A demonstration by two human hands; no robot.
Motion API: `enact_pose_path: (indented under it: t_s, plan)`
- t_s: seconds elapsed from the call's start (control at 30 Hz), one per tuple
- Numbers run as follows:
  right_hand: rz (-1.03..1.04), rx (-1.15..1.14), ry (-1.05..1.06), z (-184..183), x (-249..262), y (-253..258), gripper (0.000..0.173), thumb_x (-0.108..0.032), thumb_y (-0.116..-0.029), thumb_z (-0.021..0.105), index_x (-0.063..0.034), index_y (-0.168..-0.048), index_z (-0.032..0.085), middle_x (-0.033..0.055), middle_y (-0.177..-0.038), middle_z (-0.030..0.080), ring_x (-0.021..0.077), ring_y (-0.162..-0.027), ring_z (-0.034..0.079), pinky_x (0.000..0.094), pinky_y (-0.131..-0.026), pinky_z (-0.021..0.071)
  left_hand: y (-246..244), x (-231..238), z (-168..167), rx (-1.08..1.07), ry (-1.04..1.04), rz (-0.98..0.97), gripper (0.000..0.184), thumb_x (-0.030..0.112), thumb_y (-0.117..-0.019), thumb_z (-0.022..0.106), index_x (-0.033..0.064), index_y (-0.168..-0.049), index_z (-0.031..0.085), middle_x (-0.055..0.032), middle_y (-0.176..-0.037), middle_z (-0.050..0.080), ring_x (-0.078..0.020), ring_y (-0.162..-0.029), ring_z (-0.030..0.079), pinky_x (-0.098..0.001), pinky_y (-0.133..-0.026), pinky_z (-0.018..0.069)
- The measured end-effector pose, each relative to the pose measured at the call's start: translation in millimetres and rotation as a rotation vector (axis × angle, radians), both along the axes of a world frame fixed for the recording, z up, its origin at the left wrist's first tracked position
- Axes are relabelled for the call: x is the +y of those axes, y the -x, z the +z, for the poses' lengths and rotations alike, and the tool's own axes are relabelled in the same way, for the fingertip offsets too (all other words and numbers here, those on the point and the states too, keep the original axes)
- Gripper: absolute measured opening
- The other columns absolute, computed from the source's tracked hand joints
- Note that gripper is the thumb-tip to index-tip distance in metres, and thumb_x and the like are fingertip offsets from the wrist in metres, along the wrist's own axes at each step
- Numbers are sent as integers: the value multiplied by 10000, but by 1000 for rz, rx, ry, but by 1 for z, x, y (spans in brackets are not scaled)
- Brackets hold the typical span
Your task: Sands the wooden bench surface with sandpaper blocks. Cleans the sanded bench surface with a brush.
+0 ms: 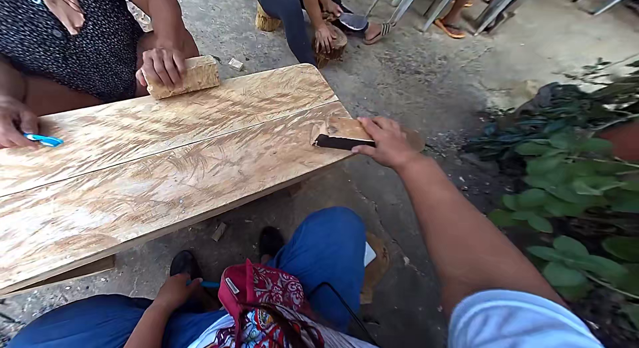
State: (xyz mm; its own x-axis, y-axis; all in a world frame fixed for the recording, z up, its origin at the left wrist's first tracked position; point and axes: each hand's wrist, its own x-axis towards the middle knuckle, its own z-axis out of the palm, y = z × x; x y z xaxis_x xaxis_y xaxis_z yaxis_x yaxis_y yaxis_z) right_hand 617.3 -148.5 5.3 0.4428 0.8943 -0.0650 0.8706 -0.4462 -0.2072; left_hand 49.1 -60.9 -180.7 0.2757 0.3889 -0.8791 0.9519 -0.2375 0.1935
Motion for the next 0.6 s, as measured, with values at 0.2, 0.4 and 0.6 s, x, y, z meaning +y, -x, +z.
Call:
enact_pose_path:
  t_s: [0.2, 0.4, 0.6]
  plan:
    - [374, 4, -199, -13, 74, 180, 745, -411, -845, 829, -153, -1487, 556, 274, -1409, 567, 543, -1364, 441, 733, -958, 434, -14, 4, 4, -15, -2, -19, 565, 450, -1083, 474, -80, -1183, 642, -300, -1271, 624, -425, -1262, 574, -593, -1082, 410]
    - [539, 77, -121, -1, 105, 283, 735, -406, -918, 765, -263, -1568, 452, 185, -1549, 471, 476, -1465, 343, 735, -1045, 342, -32, 6, 8, -12, 1, -78, 573, 454, -1085, 465, -83, -1178, 643, -296, -1265, 626, -424, -1260, 573, -581, -1088, 408]
    - [242, -36, -131, -6, 60, 136, 689, -381, -922, 756, -210, -1537, 497, 236, -1483, 533, 530, -1424, 397, 798, -1000, 336, -24, 8, 0, -5, 10, -75, 564, 447, -1088, 463, -79, -1190, 639, -298, -1272, 623, -425, -1266, 571, -584, -1091, 405]
